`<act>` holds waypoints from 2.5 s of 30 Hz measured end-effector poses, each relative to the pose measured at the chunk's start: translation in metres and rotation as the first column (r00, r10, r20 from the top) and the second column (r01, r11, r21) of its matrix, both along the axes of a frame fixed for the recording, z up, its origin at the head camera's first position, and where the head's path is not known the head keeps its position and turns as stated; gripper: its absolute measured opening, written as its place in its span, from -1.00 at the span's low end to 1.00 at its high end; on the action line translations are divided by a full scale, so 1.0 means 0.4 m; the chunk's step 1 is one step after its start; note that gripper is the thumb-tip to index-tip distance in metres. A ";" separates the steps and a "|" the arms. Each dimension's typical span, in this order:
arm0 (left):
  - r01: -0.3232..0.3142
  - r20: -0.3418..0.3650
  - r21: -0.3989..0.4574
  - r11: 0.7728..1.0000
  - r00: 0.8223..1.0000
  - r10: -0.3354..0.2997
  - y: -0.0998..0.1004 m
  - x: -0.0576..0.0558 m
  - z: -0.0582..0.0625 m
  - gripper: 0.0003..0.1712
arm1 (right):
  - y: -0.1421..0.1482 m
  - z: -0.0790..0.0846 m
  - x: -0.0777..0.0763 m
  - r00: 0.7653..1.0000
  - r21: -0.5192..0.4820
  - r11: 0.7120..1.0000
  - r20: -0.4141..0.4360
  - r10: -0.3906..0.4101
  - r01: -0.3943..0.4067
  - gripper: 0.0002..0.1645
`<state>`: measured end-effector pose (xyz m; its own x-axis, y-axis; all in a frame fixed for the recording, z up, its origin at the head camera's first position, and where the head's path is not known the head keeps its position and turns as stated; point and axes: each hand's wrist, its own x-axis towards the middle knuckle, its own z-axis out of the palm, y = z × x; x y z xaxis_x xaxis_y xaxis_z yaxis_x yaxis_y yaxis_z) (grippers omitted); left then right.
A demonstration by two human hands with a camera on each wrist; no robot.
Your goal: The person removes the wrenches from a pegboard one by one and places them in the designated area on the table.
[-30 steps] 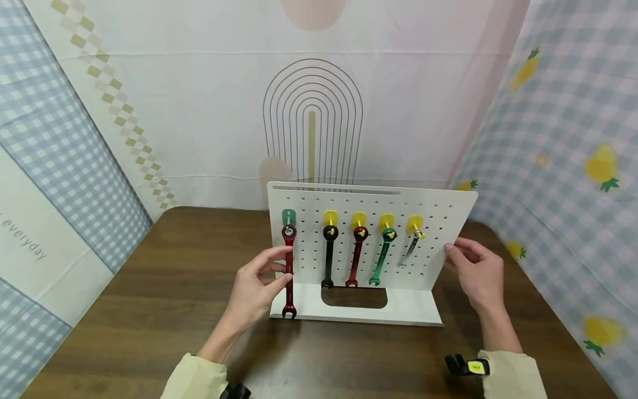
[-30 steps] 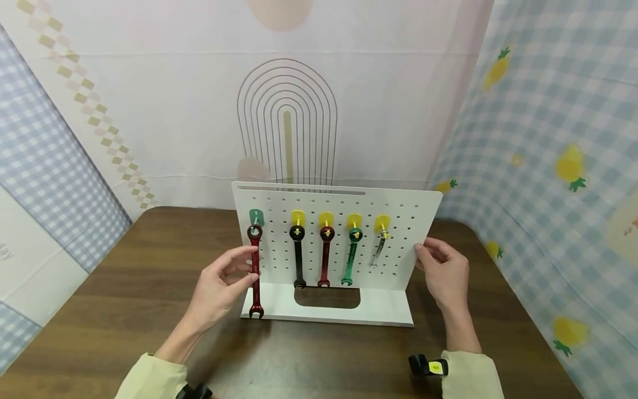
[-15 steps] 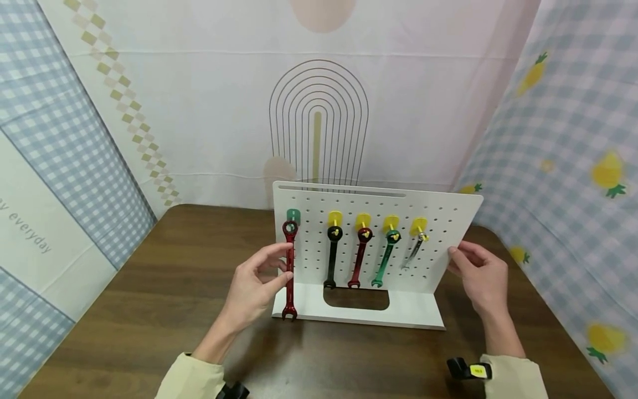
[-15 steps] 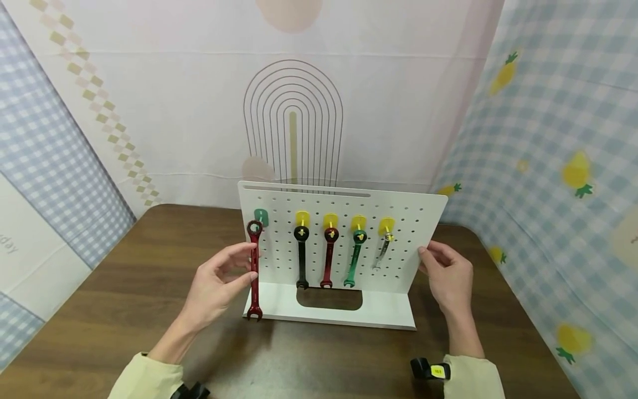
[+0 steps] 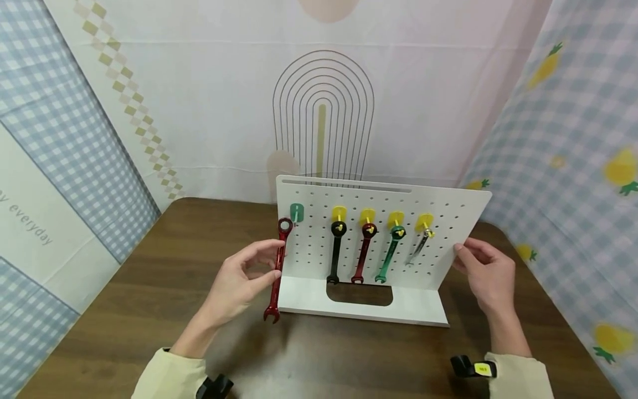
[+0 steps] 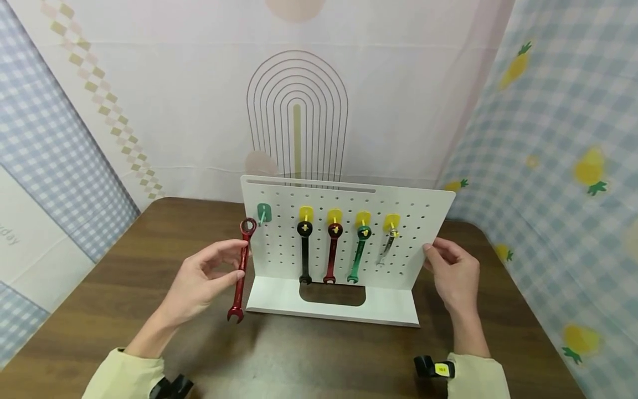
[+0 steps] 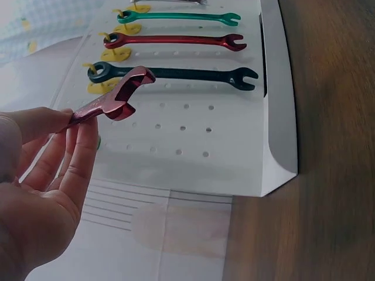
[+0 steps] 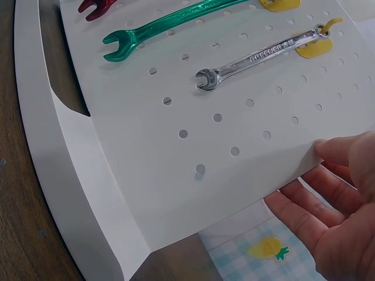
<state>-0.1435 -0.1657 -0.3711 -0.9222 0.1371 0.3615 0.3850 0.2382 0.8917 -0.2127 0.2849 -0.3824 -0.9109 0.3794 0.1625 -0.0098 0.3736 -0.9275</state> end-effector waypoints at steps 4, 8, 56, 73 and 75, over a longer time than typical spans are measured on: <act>-0.014 -0.005 -0.022 1.000 1.000 0.014 -0.023 0.003 0.002 -0.40 | 0.000 0.000 -0.002 1.000 -0.006 1.000 0.004 -0.003 0.003 -0.49; -0.021 0.008 -0.044 0.999 1.000 0.021 -0.051 0.002 -0.002 -0.40 | 0.001 -0.001 -0.002 1.000 -0.013 1.000 0.002 -0.007 0.007 -0.49; -0.166 0.159 -0.390 0.906 0.957 0.244 -0.350 0.015 -0.088 -0.39 | 0.000 0.001 -0.009 1.000 -0.041 0.999 -0.022 -0.010 0.009 -0.56; -0.172 0.196 -0.526 0.833 0.929 0.315 -0.418 0.027 -0.102 -0.36 | -0.001 0.005 -0.002 1.000 -0.038 0.999 -0.015 0.005 -0.005 -0.54; -0.172 0.193 -0.531 0.830 0.929 0.316 -0.426 0.029 -0.104 -0.37 | -0.002 0.007 -0.002 1.000 -0.038 0.999 -0.018 0.000 0.000 -0.54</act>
<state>-0.1320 -0.3363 -0.4127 -0.9988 -0.0116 0.0477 0.0242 0.7293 0.6837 -0.2134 0.2841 -0.3798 -0.9078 0.3857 0.1646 -0.0271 0.3377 -0.9409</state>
